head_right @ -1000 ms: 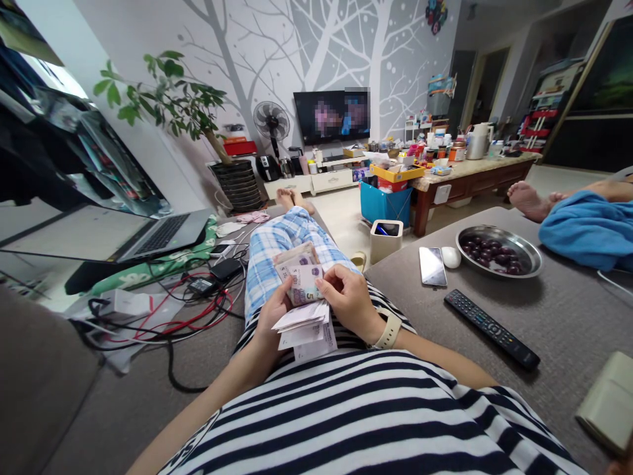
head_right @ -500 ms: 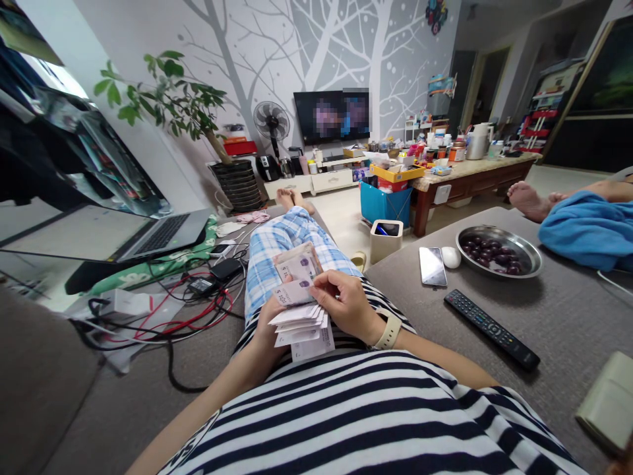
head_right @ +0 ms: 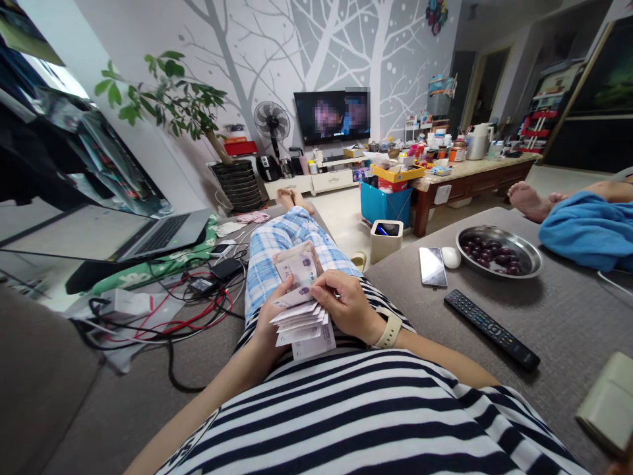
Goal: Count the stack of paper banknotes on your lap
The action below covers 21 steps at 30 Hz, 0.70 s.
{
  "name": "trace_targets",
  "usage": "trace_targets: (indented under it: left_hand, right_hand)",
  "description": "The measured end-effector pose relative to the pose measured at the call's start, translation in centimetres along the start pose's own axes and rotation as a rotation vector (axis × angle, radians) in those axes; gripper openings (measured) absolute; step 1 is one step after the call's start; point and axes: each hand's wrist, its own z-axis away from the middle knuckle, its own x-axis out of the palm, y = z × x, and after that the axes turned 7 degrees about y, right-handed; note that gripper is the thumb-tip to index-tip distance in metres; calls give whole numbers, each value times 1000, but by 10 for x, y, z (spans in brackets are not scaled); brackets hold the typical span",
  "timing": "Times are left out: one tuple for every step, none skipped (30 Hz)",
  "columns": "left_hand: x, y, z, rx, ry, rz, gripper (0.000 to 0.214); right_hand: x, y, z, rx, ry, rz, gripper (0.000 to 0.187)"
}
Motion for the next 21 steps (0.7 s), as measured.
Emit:
trace_targets:
  left_hand:
    - [1, 1, 0, 2, 17, -7, 22]
    - [2, 1, 1, -1, 31, -6, 21]
    - [3, 2, 1, -4, 42, 0, 20]
    - [4, 2, 1, -1, 49, 3, 20]
    - [5, 3, 2, 8, 50, 1, 20]
    - [6, 3, 3, 23, 49, -7, 20]
    - [7, 4, 4, 44, 48, -21, 20]
    - [8, 5, 5, 67, 52, -36, 20]
    - [9, 6, 7, 87, 60, -51, 20]
    - [10, 7, 8, 100, 72, -65, 21]
    - [10, 8, 10, 105, 83, -79, 22]
    - [11, 8, 11, 99, 89, -93, 23]
    - [11, 9, 12, 93, 94, -102, 24]
    - [12, 9, 12, 87, 96, -105, 25]
    - [12, 9, 12, 82, 97, -103, 26]
    - [12, 8, 12, 79, 96, -95, 27]
    - [11, 7, 11, 76, 90, -83, 27]
    - [11, 7, 11, 74, 84, -70, 25]
    - [11, 6, 10, 72, 75, -55, 22]
    - [11, 5, 9, 70, 64, -36, 19]
    - [11, 5, 9, 67, 54, -15, 15]
  right_hand:
    - [0, 1, 1, 1, -7, -21, 38]
    - [0, 2, 1, 3, -14, -41, 42]
    - [0, 2, 2, 8, -17, -56, 46]
    - [0, 3, 2, 19, -12, -62, 47]
    - [0, 4, 2, 37, 7, -54, 46]
    - [0, 4, 2, 63, 40, -33, 43]
    - [0, 5, 2, 94, 86, -5, 40]
    - [1, 5, 1, 128, 134, 23, 37]
    - [1, 5, 1, 157, 175, 46, 35]
    - [1, 5, 0, 182, 204, 62, 34]
    - [2, 6, 0, 200, 217, 73, 33]
    - [2, 6, -1, 213, 216, 81, 32]
    - [2, 6, -2, 220, 208, 89, 31]
    - [3, 6, -2, 224, 200, 99, 31]
    - [3, 7, -2, 223, 194, 109, 30]
    - [4, 7, -2, 220, 193, 119, 30]
    - [4, 7, -2, 216, 193, 126, 30]
    - [4, 7, -2, 212, 196, 132, 30]
    - [4, 7, -2, 209, 200, 135, 29]
    - [4, 7, -2, 205, 201, 136, 29]
    - [4, 7, -1, 201, 201, 135, 28]
